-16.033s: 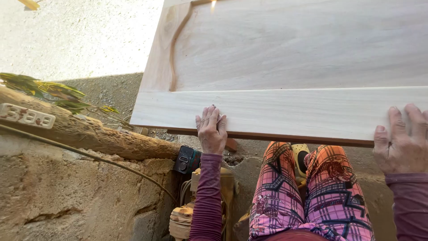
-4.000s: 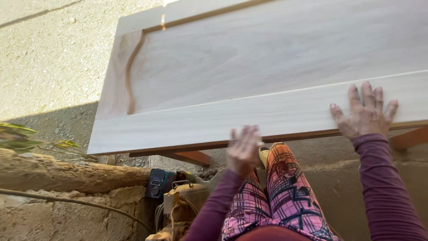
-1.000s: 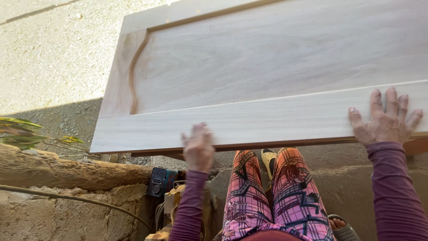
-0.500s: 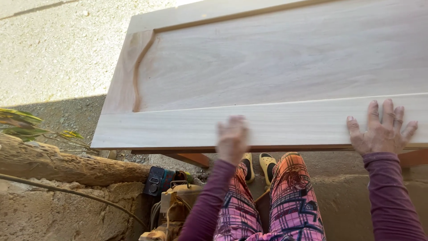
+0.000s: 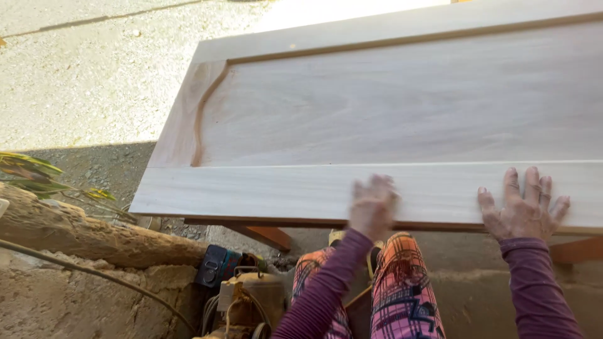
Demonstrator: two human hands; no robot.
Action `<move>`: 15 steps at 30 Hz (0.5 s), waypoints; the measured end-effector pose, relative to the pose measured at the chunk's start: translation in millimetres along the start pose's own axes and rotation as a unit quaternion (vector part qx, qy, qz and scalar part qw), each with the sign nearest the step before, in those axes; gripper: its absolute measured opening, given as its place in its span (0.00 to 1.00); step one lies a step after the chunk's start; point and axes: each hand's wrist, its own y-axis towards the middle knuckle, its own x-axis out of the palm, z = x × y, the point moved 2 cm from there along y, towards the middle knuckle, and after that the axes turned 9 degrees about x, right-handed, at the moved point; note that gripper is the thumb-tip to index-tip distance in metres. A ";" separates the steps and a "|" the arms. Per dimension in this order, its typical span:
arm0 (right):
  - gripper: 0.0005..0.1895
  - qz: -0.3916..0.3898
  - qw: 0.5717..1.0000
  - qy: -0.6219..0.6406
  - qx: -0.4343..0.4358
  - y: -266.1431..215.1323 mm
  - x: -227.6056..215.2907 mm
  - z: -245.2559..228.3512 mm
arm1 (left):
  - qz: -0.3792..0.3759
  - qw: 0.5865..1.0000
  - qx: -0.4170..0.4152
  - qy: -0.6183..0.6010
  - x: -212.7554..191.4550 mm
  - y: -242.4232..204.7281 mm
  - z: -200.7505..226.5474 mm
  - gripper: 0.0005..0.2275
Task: The person is sanding a wooden cabinet door using a small piece of sandpaper.
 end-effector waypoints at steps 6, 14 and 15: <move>0.47 0.010 1.000 -0.012 0.010 -5.4 18.8 8.6 | -0.008 0.976 -0.131 0.176 -54.4 -79.7 -170.0 0.09; 0.47 0.021 0.999 -0.029 0.010 -2.4 22.6 10.5 | 0.010 0.995 -0.074 0.070 20.0 -5.2 -36.1 0.16; 0.47 0.012 1.000 -0.023 0.010 -1.1 19.9 9.0 | 0.023 0.998 -0.036 0.056 29.6 0.2 -32.0 0.15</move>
